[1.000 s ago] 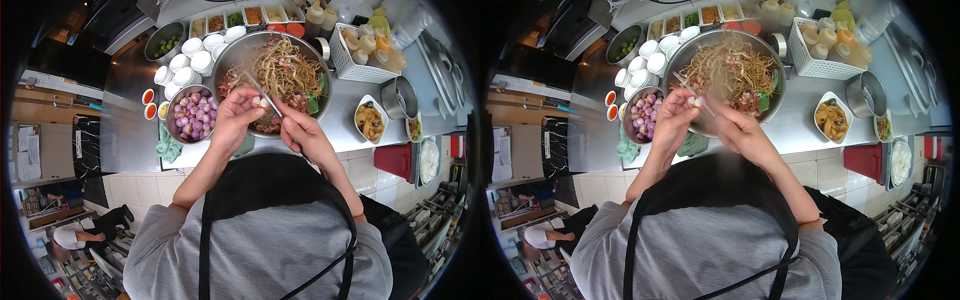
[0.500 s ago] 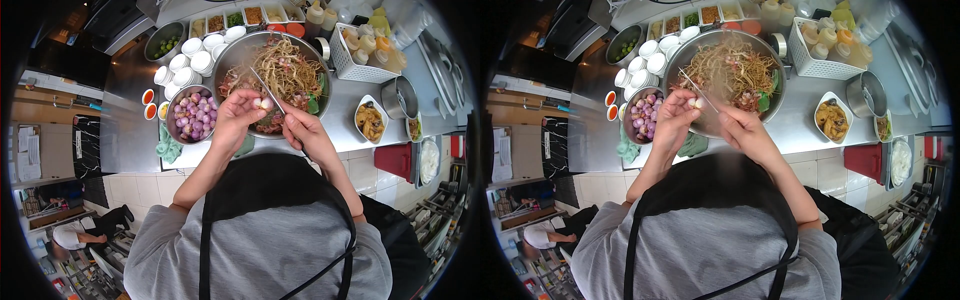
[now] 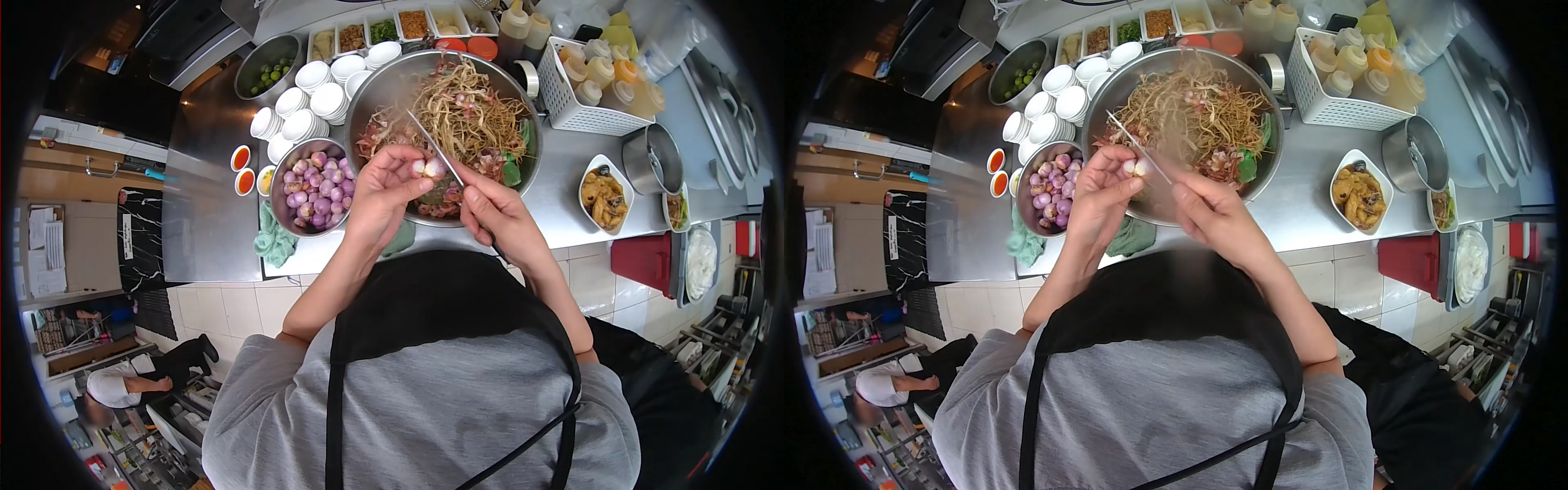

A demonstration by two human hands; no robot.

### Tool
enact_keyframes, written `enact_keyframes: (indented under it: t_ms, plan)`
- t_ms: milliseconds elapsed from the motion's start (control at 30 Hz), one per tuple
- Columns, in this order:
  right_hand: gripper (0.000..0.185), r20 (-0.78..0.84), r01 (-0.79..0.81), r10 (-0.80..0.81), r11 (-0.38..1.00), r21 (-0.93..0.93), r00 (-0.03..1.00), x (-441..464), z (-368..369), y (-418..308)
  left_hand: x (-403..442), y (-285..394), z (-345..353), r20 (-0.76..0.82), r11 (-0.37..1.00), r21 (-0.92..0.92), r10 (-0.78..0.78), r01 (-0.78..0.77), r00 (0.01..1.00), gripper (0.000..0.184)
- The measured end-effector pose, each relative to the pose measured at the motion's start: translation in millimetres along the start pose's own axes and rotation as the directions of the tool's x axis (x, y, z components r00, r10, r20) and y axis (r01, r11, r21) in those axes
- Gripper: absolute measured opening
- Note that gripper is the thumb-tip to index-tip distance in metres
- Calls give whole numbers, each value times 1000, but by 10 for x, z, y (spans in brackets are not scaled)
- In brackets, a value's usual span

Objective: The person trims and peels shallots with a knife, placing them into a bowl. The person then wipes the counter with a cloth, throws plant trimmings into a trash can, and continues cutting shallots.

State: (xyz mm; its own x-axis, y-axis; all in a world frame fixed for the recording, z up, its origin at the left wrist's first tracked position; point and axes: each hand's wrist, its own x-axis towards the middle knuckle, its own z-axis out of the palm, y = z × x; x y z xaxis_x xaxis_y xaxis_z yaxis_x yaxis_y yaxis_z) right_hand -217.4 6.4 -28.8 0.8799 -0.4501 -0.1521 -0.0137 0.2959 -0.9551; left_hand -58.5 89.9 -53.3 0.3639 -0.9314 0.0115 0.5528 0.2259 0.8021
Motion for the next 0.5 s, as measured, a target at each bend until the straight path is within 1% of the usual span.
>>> enact_keyframes:
  t_ms: [167,200,233,267,333,367,433,500]
  plan:
    - [36,-13,0,-1,999,-42,1000,-4,51,-29,7,-37,-16,8,999,-28,15,-15,1000,29]
    - [36,-12,1,-1,999,-42,1000,-1,37,-14,7,-46,-31,10,997,-78,-23,24,1000,28]
    - [36,1,-3,3,1000,-23,1000,3,11,13,6,-50,-42,14,990,-126,-61,63,998,27]
    - [36,14,-8,8,1000,-6,1000,6,-9,26,8,-49,-46,14,990,-126,-61,63,998,27]
    - [36,16,-26,25,999,23,1000,5,-21,24,14,-51,-50,53,971,-206,-110,119,992,26]
    - [36,19,-44,43,998,51,999,6,-24,23,15,-59,-55,53,971,-206,-111,120,992,26]
    - [35,13,-38,37,996,78,999,17,-51,68,16,-80,-70,51,954,-266,-126,135,991,26]
    - [35,7,-32,32,994,104,999,18,-64,63,16,-76,-83,54,957,-257,-126,135,991,26]
